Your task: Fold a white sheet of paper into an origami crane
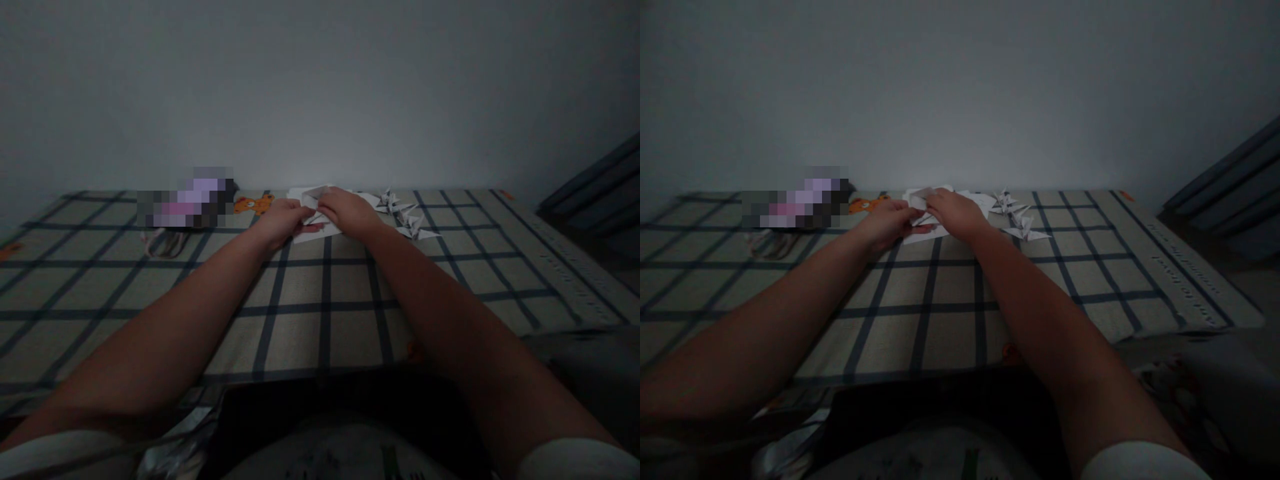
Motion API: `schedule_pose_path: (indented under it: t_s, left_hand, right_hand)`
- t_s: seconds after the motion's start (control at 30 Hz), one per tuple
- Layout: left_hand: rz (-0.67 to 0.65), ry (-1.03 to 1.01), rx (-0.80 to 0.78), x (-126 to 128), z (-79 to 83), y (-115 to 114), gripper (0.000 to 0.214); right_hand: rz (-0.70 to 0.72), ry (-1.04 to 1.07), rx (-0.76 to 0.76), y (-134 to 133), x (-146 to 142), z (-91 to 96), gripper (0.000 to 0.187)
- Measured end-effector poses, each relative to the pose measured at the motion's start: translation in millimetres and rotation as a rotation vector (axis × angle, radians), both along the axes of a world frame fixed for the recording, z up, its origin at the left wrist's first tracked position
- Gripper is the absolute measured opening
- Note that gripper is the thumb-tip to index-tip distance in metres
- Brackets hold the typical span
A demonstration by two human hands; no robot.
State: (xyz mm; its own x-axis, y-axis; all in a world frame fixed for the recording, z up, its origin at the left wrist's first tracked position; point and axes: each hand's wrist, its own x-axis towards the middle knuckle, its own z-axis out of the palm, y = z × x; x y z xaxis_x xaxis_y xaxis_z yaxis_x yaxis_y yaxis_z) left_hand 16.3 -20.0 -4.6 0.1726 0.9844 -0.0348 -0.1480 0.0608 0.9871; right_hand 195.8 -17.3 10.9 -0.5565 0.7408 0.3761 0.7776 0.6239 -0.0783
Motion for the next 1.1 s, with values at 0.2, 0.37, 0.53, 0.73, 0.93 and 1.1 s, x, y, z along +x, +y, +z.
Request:
schedule_pose_path:
  t_s: [0.2, 0.37, 0.53, 0.73, 0.93, 1.1]
  left_hand:
    - [-0.042, 0.005, 0.011, 0, -1.8, 0, 0.006]
    - [-0.05, -0.031, 0.012, -1, -3.3, 3, 0.006]
    - [-0.097, -0.035, 0.003, 0, -0.2, -1, 0.005]
    - [-0.079, -0.086, -0.014, -2, -0.9, 3, 0.01]
    - [-0.047, -0.133, -0.037, -4, -0.4, 7, 0.015]
    - [-0.088, -0.122, -0.015, -3, -2.7, 6, 0.013]
  right_hand:
    - [0.008, 0.027, -0.025, 5, 0, -1.3, 0.031]
    - [0.02, 0.028, -0.001, 5, 0, -1.5, 0.029]
    - [0.028, 0.048, -0.009, 6, 1, -2.2, 0.027]
    - [0.15, 0.235, 0.01, 7, 3, -4.4, 0.038]
    - [0.184, 0.594, -0.117, 17, 6, -18.9, 0.065]
    - [0.145, 0.835, -0.404, 29, 3, -35.3, 0.068]
